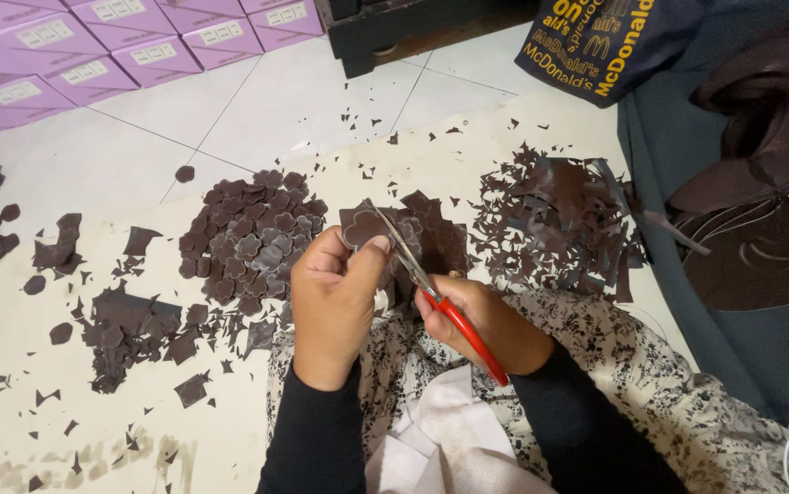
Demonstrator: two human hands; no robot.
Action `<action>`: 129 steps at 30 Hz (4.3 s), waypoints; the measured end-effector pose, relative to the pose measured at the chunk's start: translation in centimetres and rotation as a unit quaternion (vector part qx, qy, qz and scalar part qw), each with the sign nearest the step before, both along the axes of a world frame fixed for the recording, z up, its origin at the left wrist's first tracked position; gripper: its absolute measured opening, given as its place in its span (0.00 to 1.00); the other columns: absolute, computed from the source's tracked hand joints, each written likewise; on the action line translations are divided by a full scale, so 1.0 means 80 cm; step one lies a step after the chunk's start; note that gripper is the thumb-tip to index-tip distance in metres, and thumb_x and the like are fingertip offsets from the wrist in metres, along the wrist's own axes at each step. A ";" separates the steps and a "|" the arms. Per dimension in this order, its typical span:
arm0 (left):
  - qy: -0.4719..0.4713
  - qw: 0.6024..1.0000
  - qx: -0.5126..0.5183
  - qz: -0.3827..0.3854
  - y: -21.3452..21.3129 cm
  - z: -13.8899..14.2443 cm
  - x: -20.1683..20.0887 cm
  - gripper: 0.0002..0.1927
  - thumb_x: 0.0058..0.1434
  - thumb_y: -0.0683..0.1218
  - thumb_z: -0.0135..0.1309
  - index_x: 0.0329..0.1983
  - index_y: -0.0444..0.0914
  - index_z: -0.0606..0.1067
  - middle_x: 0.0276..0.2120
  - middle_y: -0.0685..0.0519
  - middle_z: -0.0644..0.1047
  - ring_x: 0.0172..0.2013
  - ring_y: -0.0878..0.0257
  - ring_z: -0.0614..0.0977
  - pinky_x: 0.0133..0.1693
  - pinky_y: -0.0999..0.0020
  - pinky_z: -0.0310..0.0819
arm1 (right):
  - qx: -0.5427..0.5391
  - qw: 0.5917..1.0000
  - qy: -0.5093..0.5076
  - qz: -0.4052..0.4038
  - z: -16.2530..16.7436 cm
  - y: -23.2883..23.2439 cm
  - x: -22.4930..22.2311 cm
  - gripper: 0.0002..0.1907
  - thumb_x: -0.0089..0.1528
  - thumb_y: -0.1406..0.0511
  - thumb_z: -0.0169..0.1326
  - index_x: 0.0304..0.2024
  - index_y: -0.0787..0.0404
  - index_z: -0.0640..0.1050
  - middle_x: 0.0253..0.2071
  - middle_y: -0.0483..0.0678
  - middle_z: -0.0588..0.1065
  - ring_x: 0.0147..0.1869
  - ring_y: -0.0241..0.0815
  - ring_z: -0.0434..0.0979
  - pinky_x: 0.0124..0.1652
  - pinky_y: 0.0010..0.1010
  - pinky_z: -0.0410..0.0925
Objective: The person uses red-handled scissors to cut flower-shaped pieces from a dark brown sheet of material. The cut pieces are placed in a pile on the floor while the person continues cutting along the pre-drawn outlines.
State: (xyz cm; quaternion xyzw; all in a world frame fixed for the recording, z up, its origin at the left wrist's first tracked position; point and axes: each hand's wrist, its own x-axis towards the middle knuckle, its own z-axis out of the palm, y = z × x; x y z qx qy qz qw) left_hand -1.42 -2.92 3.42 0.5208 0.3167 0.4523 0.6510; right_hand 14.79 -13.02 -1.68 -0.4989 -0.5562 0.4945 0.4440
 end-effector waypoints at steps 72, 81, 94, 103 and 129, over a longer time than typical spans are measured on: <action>-0.125 0.986 -0.095 -0.054 -0.022 -0.021 0.030 0.10 0.75 0.47 0.50 0.44 0.35 0.76 0.36 0.55 0.78 0.35 0.70 0.76 0.39 0.74 0.71 | 0.032 0.989 -0.008 -0.147 0.007 -0.002 -0.033 0.24 0.69 0.47 0.44 0.34 0.60 0.73 0.21 0.36 0.61 0.26 0.27 0.58 0.26 0.25 0.55; -0.116 0.991 -0.069 -0.010 -0.015 -0.016 0.025 0.08 0.72 0.43 0.50 0.47 0.34 0.77 0.38 0.56 0.79 0.35 0.72 0.77 0.39 0.76 0.72 | 0.038 0.989 -0.040 -0.136 0.008 -0.003 -0.031 0.25 0.69 0.47 0.45 0.31 0.60 0.72 0.21 0.36 0.61 0.27 0.27 0.59 0.27 0.25 0.58; -0.092 0.995 -0.044 -0.012 -0.010 -0.009 0.019 0.07 0.72 0.42 0.49 0.46 0.34 0.76 0.35 0.57 0.78 0.32 0.74 0.75 0.34 0.78 0.68 | 0.010 0.989 -0.057 -0.136 0.002 0.000 -0.025 0.25 0.68 0.47 0.47 0.30 0.61 0.73 0.20 0.37 0.62 0.25 0.28 0.59 0.24 0.26 0.58; -0.010 1.000 -0.007 -0.024 -0.013 -0.006 0.018 0.08 0.71 0.41 0.50 0.47 0.33 0.77 0.34 0.57 0.78 0.30 0.74 0.73 0.32 0.77 0.67 | -0.019 0.990 0.091 -0.108 -0.003 0.001 -0.026 0.20 0.70 0.50 0.45 0.38 0.60 0.72 0.23 0.36 0.64 0.24 0.27 0.59 0.25 0.23 0.59; -0.067 0.997 -0.028 0.011 -0.005 -0.025 0.011 0.05 0.72 0.40 0.52 0.45 0.32 0.74 0.35 0.52 0.78 0.28 0.72 0.71 0.29 0.77 0.64 | 0.011 0.997 -0.025 -0.073 0.002 0.003 -0.020 0.24 0.69 0.46 0.42 0.37 0.59 0.72 0.24 0.36 0.62 0.27 0.27 0.59 0.27 0.23 0.59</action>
